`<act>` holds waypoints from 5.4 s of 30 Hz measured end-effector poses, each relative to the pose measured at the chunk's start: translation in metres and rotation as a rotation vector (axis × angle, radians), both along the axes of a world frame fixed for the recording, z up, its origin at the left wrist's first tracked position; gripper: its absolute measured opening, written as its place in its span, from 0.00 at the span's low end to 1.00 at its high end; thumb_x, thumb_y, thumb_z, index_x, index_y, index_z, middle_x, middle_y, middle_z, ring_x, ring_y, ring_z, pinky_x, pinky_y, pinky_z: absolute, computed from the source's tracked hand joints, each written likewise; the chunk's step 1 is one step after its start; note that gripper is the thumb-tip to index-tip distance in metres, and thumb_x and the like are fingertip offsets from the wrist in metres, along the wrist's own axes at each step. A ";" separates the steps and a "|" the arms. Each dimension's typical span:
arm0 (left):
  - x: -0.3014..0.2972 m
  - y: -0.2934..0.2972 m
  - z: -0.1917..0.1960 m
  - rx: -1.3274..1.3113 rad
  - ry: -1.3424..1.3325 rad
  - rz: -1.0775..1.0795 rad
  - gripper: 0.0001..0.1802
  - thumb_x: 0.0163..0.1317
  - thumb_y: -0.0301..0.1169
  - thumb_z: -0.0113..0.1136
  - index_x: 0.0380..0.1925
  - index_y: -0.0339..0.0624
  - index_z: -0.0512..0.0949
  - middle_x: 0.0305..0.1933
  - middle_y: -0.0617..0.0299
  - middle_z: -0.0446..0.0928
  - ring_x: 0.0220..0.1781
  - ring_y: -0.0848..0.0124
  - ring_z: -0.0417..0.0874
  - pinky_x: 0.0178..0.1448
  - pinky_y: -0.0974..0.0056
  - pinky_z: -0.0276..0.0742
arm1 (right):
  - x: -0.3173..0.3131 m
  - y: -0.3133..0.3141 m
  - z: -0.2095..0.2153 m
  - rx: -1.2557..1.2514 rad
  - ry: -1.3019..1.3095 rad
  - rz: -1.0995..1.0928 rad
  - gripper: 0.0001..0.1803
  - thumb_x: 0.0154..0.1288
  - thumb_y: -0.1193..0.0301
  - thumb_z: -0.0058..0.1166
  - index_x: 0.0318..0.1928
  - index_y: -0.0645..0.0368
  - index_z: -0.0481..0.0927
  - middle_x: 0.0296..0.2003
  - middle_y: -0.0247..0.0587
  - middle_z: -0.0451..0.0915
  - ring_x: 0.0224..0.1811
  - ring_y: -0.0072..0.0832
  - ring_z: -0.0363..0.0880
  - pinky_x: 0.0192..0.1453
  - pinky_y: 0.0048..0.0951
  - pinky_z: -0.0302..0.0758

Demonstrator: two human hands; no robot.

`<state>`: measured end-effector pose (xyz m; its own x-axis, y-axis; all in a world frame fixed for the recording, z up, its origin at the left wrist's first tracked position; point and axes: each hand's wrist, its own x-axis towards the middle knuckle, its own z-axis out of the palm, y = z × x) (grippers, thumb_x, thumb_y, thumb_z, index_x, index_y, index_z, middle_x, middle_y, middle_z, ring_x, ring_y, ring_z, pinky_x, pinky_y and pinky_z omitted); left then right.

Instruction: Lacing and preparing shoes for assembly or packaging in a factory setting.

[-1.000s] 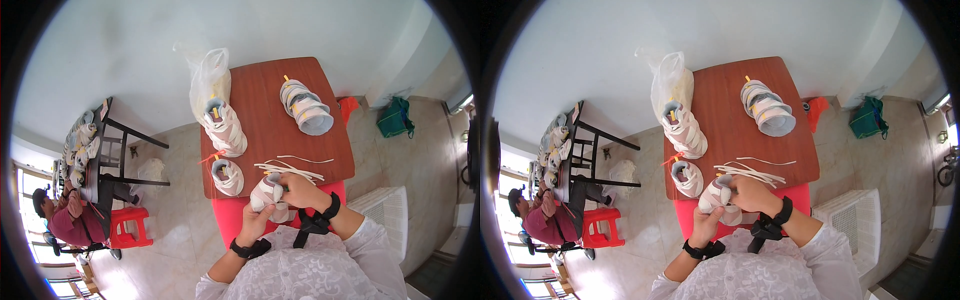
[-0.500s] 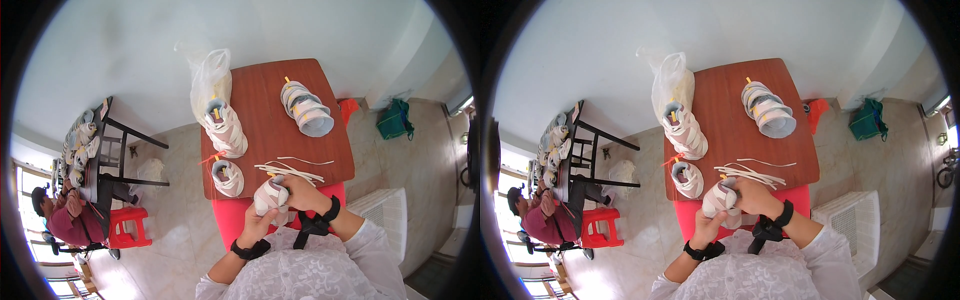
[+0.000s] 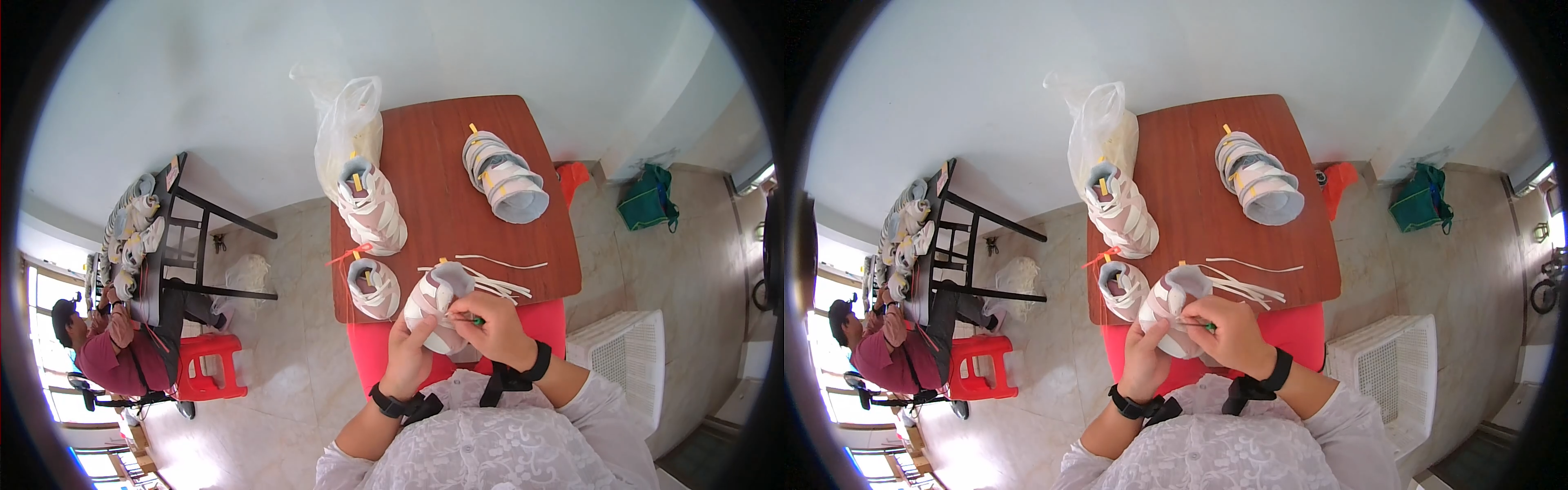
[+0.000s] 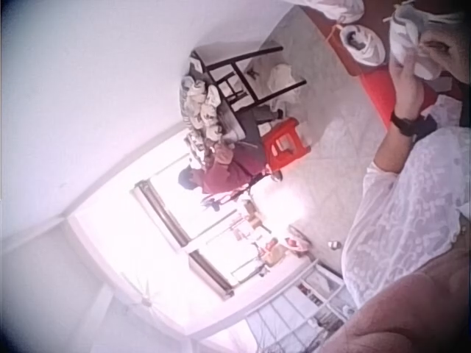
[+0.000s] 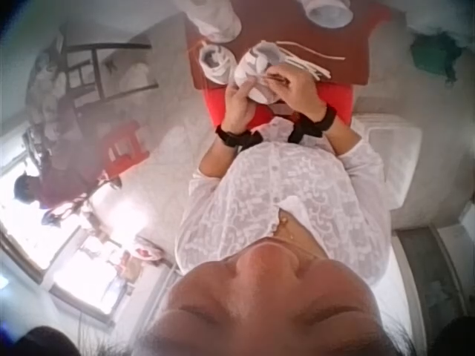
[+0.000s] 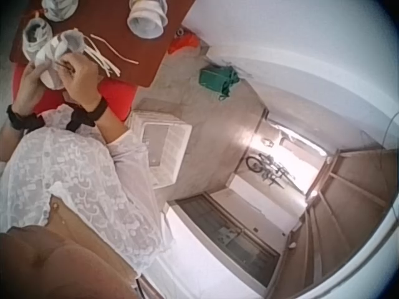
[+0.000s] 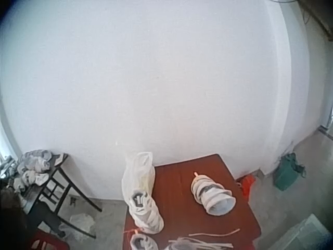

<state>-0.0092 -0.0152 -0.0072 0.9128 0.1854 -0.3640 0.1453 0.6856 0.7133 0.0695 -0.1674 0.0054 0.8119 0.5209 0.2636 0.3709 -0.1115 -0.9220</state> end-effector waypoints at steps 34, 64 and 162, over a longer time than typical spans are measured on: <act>0.000 -0.012 -0.012 0.305 -0.104 0.053 0.19 0.67 0.23 0.56 0.57 0.36 0.70 0.54 0.61 0.77 0.53 0.74 0.77 0.58 0.66 0.73 | -0.009 0.007 0.011 -0.269 -0.204 -0.083 0.07 0.51 0.75 0.64 0.27 0.60 0.77 0.28 0.39 0.71 0.25 0.34 0.74 0.27 0.32 0.71; -0.002 0.004 -0.005 -0.043 -0.238 0.087 0.22 0.68 0.26 0.54 0.62 0.41 0.66 0.57 0.59 0.75 0.57 0.66 0.78 0.62 0.57 0.73 | 0.004 -0.007 -0.004 0.165 0.460 -0.101 0.24 0.55 0.73 0.66 0.51 0.62 0.72 0.43 0.37 0.77 0.44 0.23 0.77 0.45 0.26 0.76; 0.008 -0.007 0.022 0.792 -0.113 -0.394 0.21 0.52 0.22 0.61 0.49 0.39 0.75 0.43 0.59 0.80 0.45 0.71 0.81 0.50 0.65 0.76 | 0.021 -0.010 0.008 -0.323 -0.127 0.061 0.12 0.48 0.74 0.58 0.36 0.60 0.77 0.33 0.47 0.79 0.37 0.48 0.79 0.39 0.44 0.75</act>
<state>-0.0010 -0.0222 0.0152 0.9860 0.0095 -0.1666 0.1667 -0.0994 0.9810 0.0907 -0.1774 0.0134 0.7481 0.6402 0.1746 0.4955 -0.3639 -0.7887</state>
